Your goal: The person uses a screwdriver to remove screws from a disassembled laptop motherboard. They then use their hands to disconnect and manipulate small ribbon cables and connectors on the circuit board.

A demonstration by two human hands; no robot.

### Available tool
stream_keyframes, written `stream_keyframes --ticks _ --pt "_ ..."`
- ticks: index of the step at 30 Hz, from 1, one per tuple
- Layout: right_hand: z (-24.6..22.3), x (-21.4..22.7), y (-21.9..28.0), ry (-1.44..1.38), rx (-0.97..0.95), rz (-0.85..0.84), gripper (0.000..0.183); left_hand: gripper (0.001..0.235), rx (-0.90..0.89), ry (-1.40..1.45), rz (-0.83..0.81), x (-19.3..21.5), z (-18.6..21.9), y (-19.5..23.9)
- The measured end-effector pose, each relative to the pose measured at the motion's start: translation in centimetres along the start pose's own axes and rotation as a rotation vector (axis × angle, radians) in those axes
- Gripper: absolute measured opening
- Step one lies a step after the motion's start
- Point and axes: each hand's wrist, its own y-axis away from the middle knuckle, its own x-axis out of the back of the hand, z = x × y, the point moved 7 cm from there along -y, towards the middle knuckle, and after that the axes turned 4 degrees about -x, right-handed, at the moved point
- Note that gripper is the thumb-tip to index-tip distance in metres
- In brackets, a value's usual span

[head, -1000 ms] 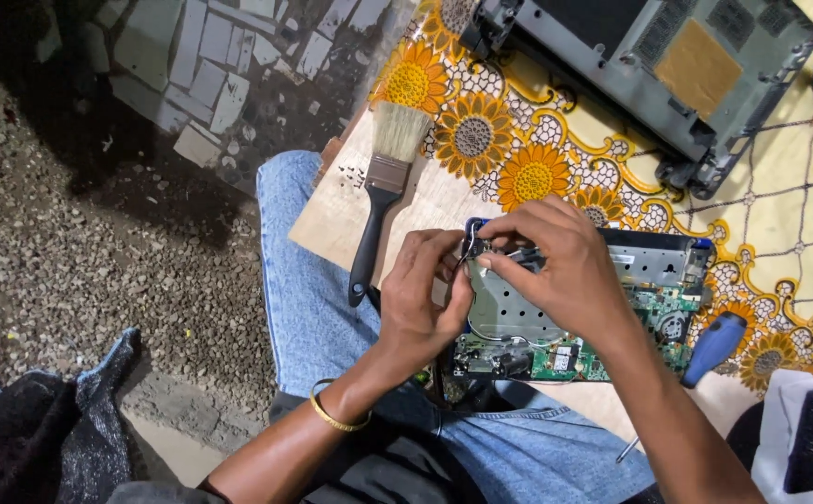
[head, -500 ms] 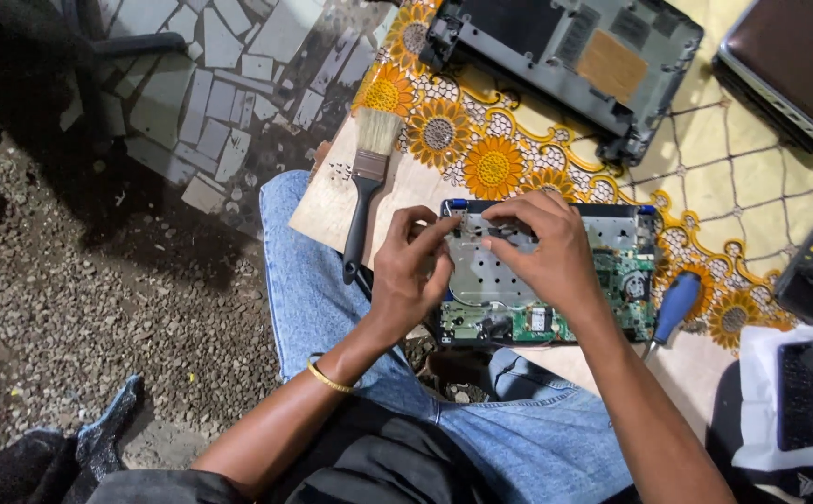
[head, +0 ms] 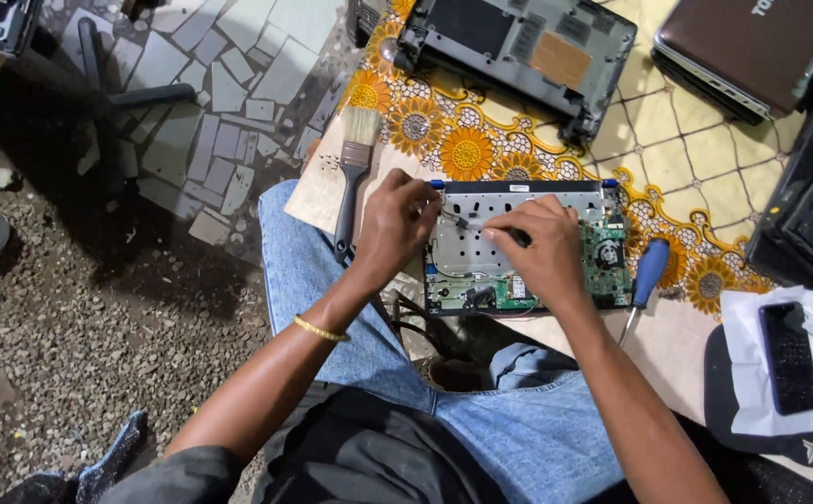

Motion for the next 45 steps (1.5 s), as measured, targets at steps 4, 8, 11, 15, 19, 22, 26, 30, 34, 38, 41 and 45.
stream_keyframes --ticks 4,8,11,15,19,22,26,30,34,38,41,45 --pt "-0.5 -0.8 1.0 0.041 -0.002 0.045 0.006 0.002 0.073 -0.050 -0.018 0.0 0.2 -1.3" --pt "0.5 -1.4 1.1 0.120 0.015 0.093 0.006 0.013 0.176 -0.257 -0.097 0.0 4.3 -1.5" --pt "0.7 -1.7 0.6 0.179 0.039 0.113 0.005 0.022 0.202 -0.328 -0.194 0.1 6.5 -1.1" --pt "0.8 -1.0 -0.8 0.211 0.074 0.069 0.003 0.020 0.122 -0.299 -0.232 -0.7 5.0 -0.5" --pt "1.2 0.1 -0.9 0.137 0.100 0.046 0.005 0.012 0.025 -0.172 -0.144 0.4 5.1 -0.4" --pt "2.0 0.0 -0.7 0.151 0.084 0.045 0.005 0.015 0.032 -0.145 -0.131 0.8 5.2 -0.2" --pt "4.0 -0.9 -1.3 0.215 0.056 0.033 0.006 0.015 -0.002 -0.193 -0.105 0.7 5.2 -0.1" --pt "4.2 0.0 -2.0 0.112 0.033 -0.049 0.010 0.018 -0.011 -0.175 -0.081 1.3 5.9 -0.1" --pt "3.3 3.9 -1.4 -0.021 -0.077 -0.128 0.029 0.017 0.000 -0.175 -0.081 1.0 5.3 -0.2" --pt "5.3 6.4 0.3 -0.182 -0.250 -0.058 0.026 0.015 0.015 -0.167 -0.072 1.1 5.5 0.0" --pt "6.3 7.5 2.4 -0.219 -0.293 0.068 0.020 0.014 0.017 -0.165 -0.066 1.0 5.2 -0.2" --pt "7.7 7.2 4.5 -0.228 -0.291 0.223 0.014 0.010 0.009 -0.125 -0.024 1.5 5.1 -0.3"
